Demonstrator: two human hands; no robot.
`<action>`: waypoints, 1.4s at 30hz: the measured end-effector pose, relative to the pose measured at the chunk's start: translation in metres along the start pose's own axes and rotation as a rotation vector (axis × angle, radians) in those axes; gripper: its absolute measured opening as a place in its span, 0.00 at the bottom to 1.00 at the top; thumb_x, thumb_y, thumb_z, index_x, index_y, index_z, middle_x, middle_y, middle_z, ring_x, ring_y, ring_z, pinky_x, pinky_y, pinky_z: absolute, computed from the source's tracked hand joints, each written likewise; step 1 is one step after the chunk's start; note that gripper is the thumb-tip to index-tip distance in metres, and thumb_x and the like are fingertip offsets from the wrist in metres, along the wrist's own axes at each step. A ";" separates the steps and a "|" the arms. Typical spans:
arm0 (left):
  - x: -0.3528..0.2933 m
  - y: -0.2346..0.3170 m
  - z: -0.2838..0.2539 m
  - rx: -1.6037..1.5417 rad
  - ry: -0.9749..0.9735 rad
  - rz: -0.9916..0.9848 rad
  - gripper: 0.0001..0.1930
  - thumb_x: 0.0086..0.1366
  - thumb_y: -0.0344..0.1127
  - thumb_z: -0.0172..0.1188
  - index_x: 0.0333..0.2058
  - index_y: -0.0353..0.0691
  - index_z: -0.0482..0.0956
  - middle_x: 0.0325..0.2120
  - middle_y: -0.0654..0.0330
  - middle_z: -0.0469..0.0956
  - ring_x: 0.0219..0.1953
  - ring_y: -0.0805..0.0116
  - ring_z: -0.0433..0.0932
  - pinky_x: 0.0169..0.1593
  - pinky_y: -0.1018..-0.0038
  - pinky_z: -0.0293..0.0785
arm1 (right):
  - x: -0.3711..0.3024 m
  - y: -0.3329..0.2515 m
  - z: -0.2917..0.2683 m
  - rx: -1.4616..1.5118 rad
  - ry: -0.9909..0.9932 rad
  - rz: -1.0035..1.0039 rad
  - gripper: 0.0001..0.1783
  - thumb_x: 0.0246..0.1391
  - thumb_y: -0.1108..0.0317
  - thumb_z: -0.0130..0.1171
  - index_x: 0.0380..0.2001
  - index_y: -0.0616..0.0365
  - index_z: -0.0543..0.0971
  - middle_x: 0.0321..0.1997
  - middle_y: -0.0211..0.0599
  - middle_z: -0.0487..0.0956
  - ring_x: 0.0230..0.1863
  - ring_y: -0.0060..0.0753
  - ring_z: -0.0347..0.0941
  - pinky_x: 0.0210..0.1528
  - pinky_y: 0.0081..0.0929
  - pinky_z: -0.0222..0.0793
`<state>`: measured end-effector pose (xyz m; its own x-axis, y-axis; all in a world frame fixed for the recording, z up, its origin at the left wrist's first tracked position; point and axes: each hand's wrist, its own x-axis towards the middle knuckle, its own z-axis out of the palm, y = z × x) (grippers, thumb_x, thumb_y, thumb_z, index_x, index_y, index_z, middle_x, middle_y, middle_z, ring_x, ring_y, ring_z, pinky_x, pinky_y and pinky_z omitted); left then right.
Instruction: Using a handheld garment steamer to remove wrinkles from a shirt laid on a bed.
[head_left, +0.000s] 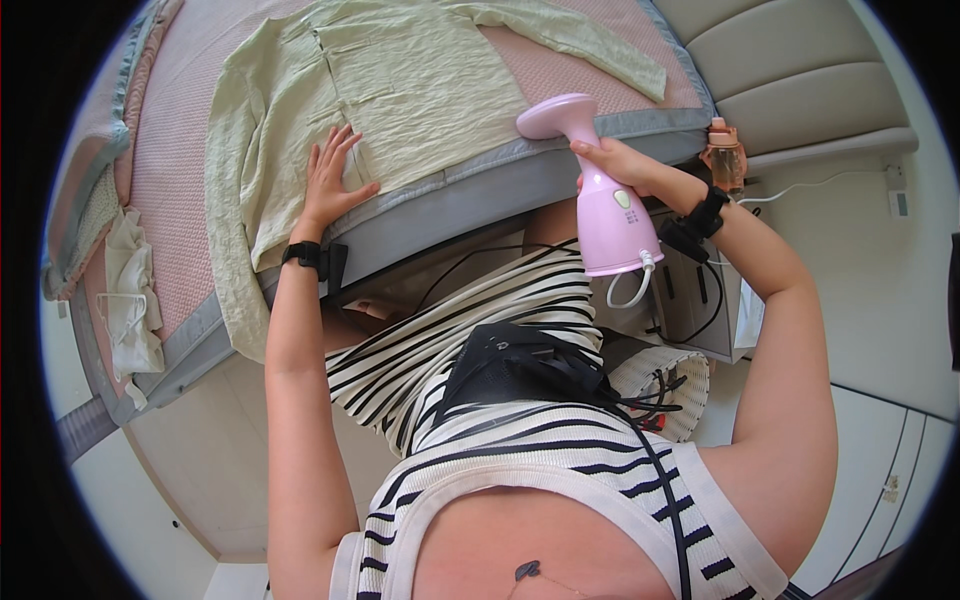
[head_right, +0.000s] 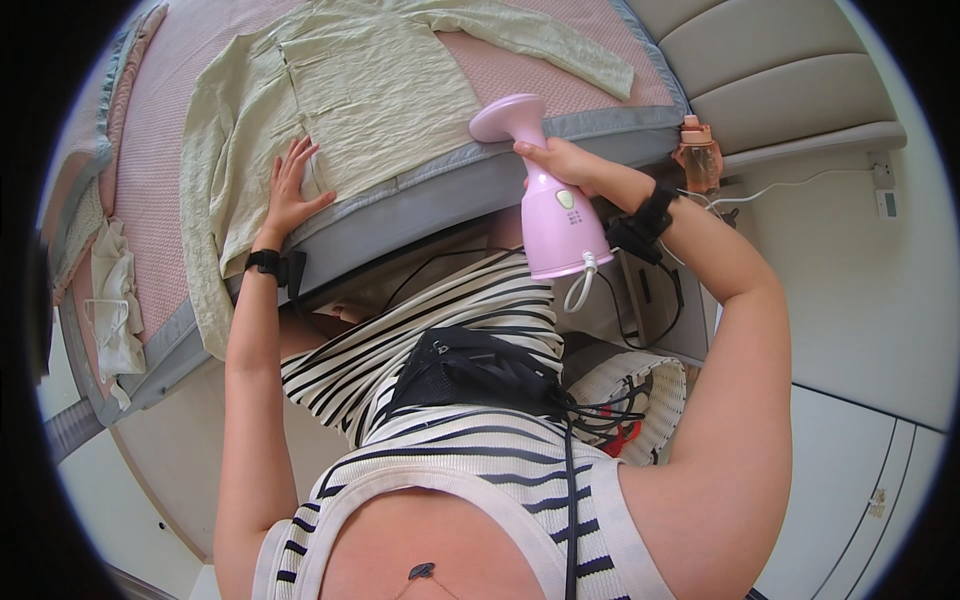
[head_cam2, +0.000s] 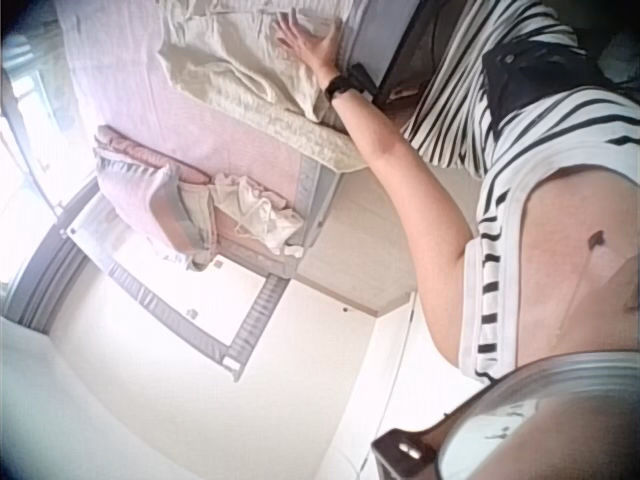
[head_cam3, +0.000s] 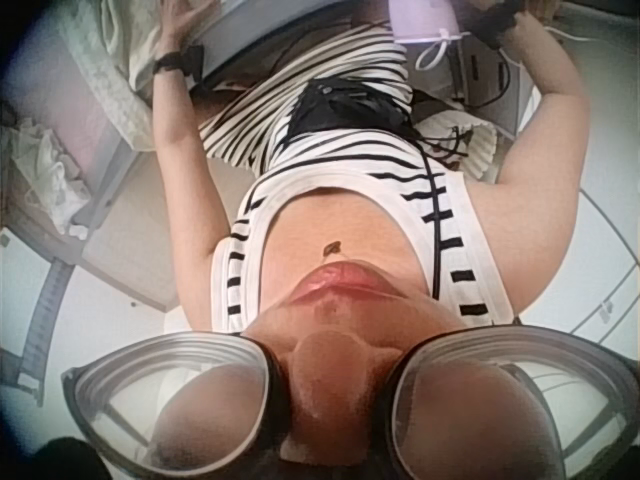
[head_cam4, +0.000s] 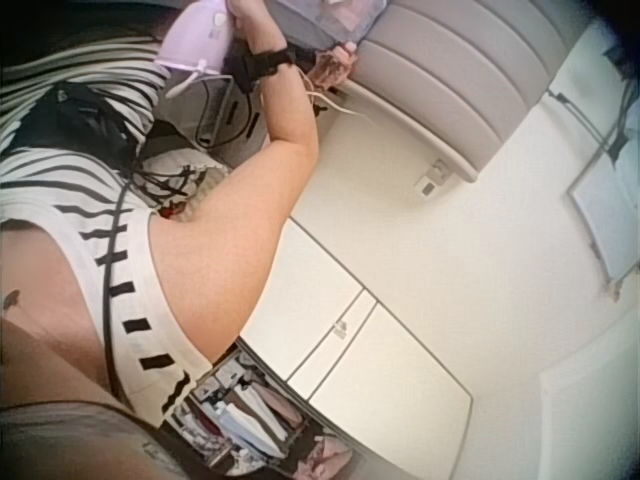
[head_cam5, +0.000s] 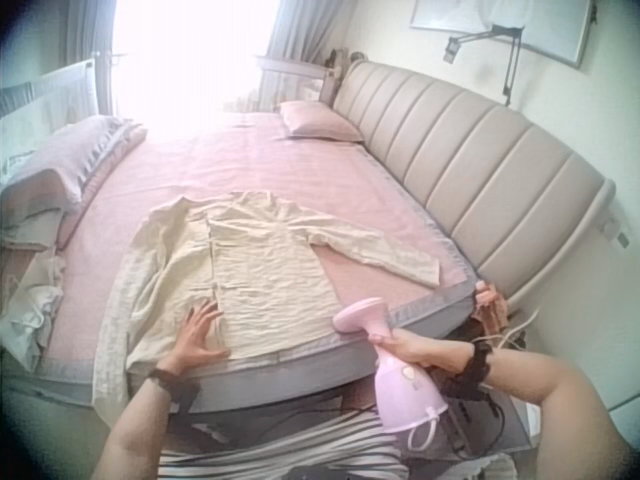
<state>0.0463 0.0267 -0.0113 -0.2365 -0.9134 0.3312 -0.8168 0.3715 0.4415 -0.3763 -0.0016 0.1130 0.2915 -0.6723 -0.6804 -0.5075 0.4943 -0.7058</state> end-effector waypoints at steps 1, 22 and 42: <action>-0.002 -0.001 -0.002 -0.001 -0.004 -0.012 0.40 0.42 0.54 0.63 0.56 0.52 0.61 0.60 0.61 0.56 0.65 0.61 0.46 0.64 0.56 0.36 | -0.002 -0.001 0.002 -0.011 0.015 -0.014 0.25 0.55 0.46 0.49 0.36 0.61 0.67 0.25 0.37 0.75 0.21 0.25 0.74 0.22 0.23 0.71; -0.003 0.043 -0.019 0.093 -0.121 0.028 0.37 0.48 0.52 0.61 0.57 0.52 0.61 0.61 0.56 0.52 0.66 0.56 0.41 0.64 0.53 0.32 | -0.084 0.017 -0.038 0.653 -0.004 -0.771 0.25 0.53 0.68 0.55 0.52 0.52 0.59 0.35 0.37 0.72 0.39 0.30 0.70 0.41 0.28 0.68; 0.104 0.203 0.093 0.250 -0.078 0.226 0.23 0.48 0.41 0.57 0.46 0.47 0.71 0.43 0.54 0.68 0.46 0.56 0.67 0.45 0.61 0.64 | -0.084 0.146 -0.042 0.452 0.884 -0.631 0.30 0.34 0.80 0.57 0.44 0.67 0.59 0.26 0.39 0.70 0.22 0.29 0.70 0.24 0.24 0.67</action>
<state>-0.1931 -0.0085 0.0353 -0.4576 -0.8262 0.3287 -0.8405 0.5225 0.1431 -0.5086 0.1042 0.0759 -0.3658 -0.9286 0.0628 -0.0892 -0.0321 -0.9955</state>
